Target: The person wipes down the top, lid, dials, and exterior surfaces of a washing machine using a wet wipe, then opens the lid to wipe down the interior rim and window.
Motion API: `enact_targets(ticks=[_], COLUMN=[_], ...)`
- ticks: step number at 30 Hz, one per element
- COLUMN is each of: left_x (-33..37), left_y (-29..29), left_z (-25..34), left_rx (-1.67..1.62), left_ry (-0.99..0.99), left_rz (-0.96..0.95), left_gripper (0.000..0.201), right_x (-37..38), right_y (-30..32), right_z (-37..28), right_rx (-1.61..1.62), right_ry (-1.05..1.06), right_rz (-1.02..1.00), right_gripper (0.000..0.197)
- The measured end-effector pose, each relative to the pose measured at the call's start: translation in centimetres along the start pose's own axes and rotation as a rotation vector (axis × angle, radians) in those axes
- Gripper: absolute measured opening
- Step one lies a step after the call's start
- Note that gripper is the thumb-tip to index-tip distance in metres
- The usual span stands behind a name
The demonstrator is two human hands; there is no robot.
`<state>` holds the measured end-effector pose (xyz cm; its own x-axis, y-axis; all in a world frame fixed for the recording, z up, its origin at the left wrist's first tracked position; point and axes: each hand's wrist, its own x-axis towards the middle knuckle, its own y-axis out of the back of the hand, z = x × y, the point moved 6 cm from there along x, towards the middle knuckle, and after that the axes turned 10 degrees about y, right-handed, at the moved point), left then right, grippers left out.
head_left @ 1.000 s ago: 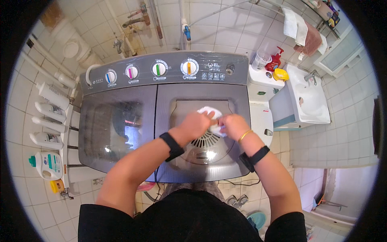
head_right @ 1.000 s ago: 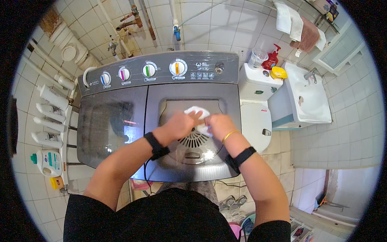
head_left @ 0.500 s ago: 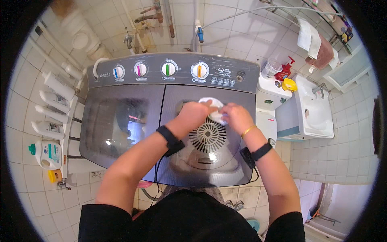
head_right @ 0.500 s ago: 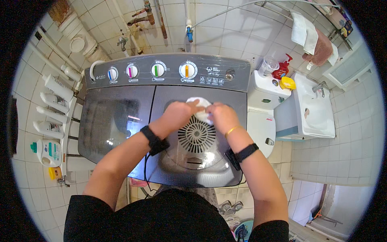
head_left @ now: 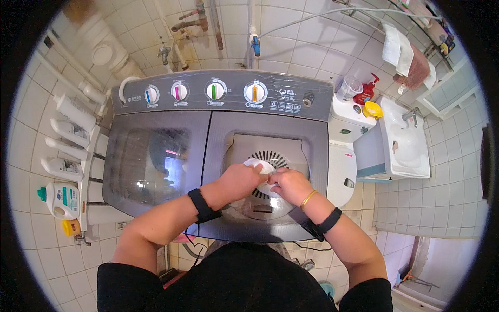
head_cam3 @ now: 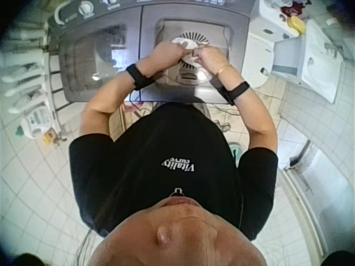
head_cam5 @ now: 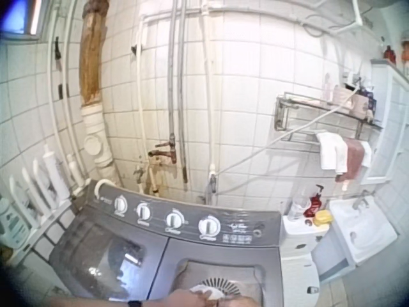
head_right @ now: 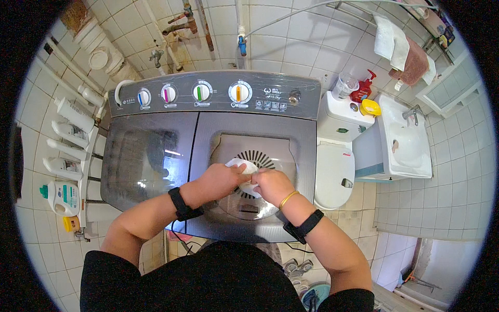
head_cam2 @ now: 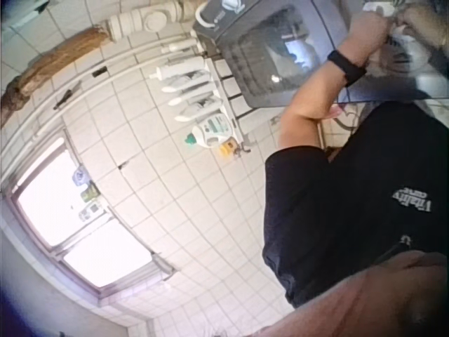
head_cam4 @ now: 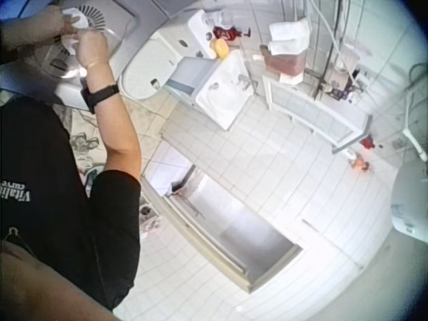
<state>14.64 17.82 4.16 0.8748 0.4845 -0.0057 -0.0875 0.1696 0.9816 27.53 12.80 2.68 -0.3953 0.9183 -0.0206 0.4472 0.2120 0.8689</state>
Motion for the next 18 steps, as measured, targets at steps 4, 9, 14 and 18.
enact_targets(ticks=[4,9,14,18], left_x=[2.7,9.5,12.1,9.6], left_y=[0.4,2.3,0.2,0.2], left_z=[0.3,-0.5,0.7,1.7], left_rx=[-0.024,-0.116,-0.072,-0.132], left_ry=[-0.08,0.045,-0.027,-0.065], left_rz=[-0.086,0.117,0.397,0.041], left_gripper=[0.049,0.049,0.041,0.047], right_x=[-0.3,0.0,-0.6,-1.6], right_y=[1.7,8.4,8.4,4.8], right_z=[1.4,6.0,9.1,7.8], right_rx=[-0.067,-0.183,-0.244,-0.115], right_ry=[0.009,-0.161,-0.206,-0.225], right_rz=[0.048,0.313,0.34,0.115], right_gripper=[0.015,0.015,0.018,0.016])
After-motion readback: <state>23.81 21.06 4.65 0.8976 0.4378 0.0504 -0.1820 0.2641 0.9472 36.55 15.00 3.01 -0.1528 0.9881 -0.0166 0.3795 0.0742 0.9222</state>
